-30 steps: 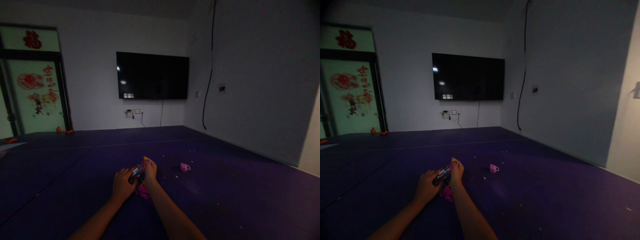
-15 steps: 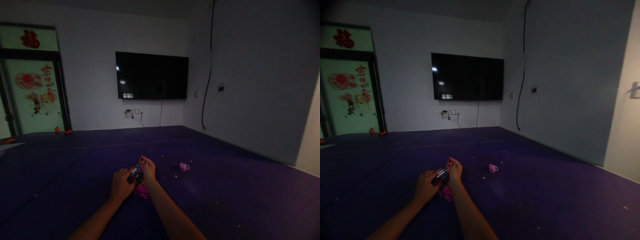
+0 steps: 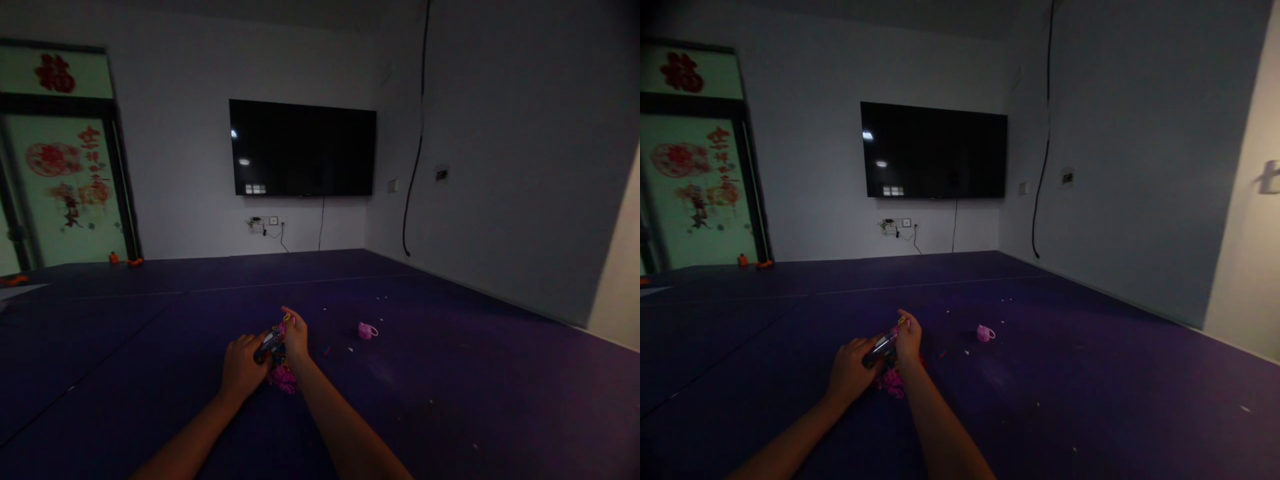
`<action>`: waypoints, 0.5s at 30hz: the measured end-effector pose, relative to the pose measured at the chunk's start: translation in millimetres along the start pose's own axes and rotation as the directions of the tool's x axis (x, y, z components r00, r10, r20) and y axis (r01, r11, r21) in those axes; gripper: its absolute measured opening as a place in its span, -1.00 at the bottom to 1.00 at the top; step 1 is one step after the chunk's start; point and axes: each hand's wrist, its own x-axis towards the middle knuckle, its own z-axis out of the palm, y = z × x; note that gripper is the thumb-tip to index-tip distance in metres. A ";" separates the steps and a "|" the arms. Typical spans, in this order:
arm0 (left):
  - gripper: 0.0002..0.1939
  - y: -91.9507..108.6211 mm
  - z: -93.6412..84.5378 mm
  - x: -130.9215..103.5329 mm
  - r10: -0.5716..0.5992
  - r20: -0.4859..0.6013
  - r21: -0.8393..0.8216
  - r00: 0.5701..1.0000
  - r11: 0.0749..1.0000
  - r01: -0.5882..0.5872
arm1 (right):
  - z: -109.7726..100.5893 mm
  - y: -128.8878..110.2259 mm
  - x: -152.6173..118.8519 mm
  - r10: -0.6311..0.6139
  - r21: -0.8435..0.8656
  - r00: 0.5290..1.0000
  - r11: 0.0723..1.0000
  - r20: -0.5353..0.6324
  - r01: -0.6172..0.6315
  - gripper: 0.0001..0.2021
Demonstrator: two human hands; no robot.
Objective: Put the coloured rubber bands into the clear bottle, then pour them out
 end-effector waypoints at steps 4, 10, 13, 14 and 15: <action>-0.63 -2.7 2.8 0.6 0.003 -0.009 0.000 1.000 1.000 -0.003 | 0.3 0.9 -1.5 0.033 0.041 0.999 0.999 -0.019 -0.033 -0.61; -0.63 -7.3 8.9 1.5 0.047 -0.056 -0.022 0.997 0.999 -0.049 | -4.4 7.8 1.5 0.012 0.004 1.000 1.000 0.002 -0.012 -0.61; -0.63 -6.4 7.8 0.9 0.050 -0.065 -0.012 0.997 0.999 -0.051 | -6.1 11.1 4.3 0.019 0.027 1.000 0.999 0.024 -0.019 -0.64; -0.63 -5.8 7.0 0.6 0.051 -0.067 -0.011 0.996 0.999 -0.052 | -6.4 11.7 5.0 0.020 0.034 0.999 0.999 0.032 -0.021 -0.65; -0.63 -5.3 6.2 0.2 0.055 -0.067 -0.011 0.996 0.998 -0.056 | -6.7 12.0 5.6 0.020 0.039 0.999 0.999 0.038 -0.022 -0.65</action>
